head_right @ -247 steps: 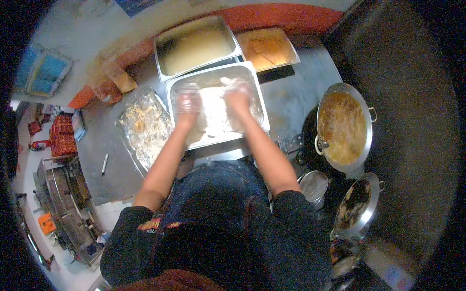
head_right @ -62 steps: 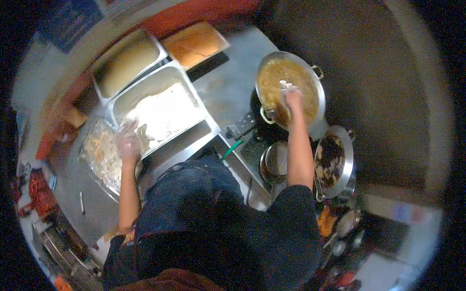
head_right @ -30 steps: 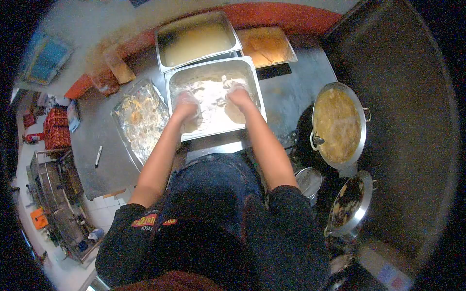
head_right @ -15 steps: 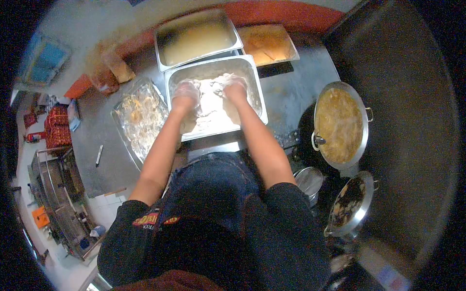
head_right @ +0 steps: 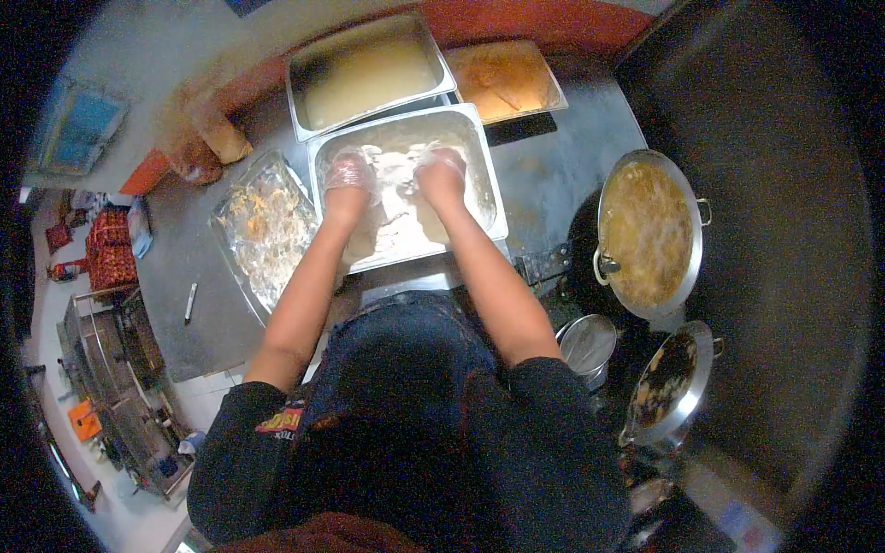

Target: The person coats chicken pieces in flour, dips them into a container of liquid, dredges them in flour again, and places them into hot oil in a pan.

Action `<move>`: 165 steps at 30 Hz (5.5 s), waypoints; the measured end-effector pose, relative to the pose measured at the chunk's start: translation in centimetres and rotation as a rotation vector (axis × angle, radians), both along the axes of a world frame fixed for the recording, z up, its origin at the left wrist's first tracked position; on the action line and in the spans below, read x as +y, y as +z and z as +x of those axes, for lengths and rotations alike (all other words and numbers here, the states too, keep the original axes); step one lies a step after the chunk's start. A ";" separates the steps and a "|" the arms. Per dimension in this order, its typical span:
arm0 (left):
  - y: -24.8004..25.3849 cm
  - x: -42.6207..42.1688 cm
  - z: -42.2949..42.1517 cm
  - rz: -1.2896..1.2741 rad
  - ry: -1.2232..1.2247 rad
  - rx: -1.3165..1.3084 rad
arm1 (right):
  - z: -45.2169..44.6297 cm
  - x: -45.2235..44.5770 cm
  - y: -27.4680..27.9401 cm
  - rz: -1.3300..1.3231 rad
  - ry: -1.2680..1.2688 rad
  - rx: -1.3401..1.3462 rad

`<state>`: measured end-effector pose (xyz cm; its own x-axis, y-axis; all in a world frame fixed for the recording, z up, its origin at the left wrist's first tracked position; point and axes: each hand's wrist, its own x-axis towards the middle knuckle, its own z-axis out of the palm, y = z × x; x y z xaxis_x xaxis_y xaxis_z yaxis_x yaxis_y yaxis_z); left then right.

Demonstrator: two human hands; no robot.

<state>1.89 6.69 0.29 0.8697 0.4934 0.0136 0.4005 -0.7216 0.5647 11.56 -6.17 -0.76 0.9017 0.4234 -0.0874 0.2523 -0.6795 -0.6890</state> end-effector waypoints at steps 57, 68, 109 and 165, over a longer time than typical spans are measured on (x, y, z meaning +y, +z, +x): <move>0.6 -0.7 -7.1 0.295 -0.116 -0.142 | 7.6 -35.6 18.5 -0.199 -0.248 -0.183; 4.1 -3.0 -5.8 0.298 -0.019 -0.062 | 13.0 -56.4 4.1 -0.446 -0.404 -0.056; 8.0 -43.6 32.0 0.384 -1.091 -0.358 | -19.2 -60.3 9.1 -0.207 -0.917 -0.328; -9.3 2.3 2.3 -0.365 0.119 0.404 | 5.8 6.1 -12.3 -0.275 0.560 0.051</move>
<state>4.21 9.01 -9.05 0.7083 0.4985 -0.4997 0.7038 -0.4444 0.5542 17.38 -0.08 -13.08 0.5416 0.7862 -0.2976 0.5927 -0.6081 -0.5282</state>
